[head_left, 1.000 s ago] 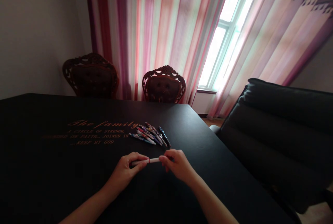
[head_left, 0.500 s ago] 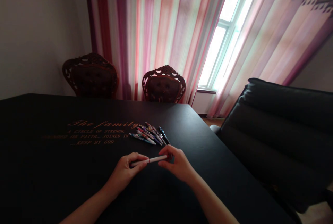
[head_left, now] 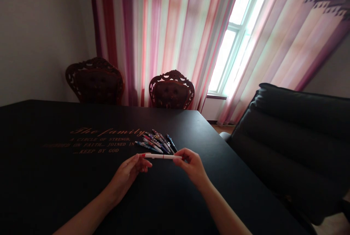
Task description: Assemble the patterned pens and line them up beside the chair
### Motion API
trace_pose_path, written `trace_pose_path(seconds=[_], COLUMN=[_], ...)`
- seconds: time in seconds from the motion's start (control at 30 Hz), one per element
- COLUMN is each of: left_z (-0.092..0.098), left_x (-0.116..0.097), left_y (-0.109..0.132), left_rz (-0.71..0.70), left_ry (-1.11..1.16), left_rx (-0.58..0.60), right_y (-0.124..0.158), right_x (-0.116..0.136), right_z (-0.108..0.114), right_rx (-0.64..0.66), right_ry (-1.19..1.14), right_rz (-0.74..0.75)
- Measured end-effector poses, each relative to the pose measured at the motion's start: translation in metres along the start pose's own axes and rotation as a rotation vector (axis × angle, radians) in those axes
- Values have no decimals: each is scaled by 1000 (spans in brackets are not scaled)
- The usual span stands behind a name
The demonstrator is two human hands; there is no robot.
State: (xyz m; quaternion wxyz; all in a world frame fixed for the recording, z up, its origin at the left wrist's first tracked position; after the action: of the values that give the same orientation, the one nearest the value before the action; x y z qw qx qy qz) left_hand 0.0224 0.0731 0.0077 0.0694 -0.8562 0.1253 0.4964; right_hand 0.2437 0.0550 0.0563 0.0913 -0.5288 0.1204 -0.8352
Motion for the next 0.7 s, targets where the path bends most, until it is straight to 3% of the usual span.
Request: trace_pose_path(seconds=[0.13,0.3,0.5,0.7], left_z=[-5,-1,4,1], left_x=[10,14,12,11], left_y=[0,-3,-3,-3], left_rz=[120,164,119,105], left_ry=[179,290,213,211], left_rx=[58,39,20,47], right_y=[0,2,2,2], right_x=[2,4,4,2], right_z=[-4,-7,-6,-12], right_rx=[22,21,3,67], right_ry=[-6,13,83,163], right_rz=[2,7,27,54])
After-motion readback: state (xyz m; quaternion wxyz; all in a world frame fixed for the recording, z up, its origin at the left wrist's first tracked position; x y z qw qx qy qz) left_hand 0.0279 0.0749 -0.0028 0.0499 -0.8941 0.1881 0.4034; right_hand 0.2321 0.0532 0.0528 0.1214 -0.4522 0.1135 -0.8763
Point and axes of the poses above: each hand's wrist, its own y-axis away from the middle knuckle, its own z-axis out of the back of the hand, x = y × z, the point moved 8 cm from there along -y, towards the middle knuckle, and after that the axes turned 8 degrees about y, right-handed, at the moved point
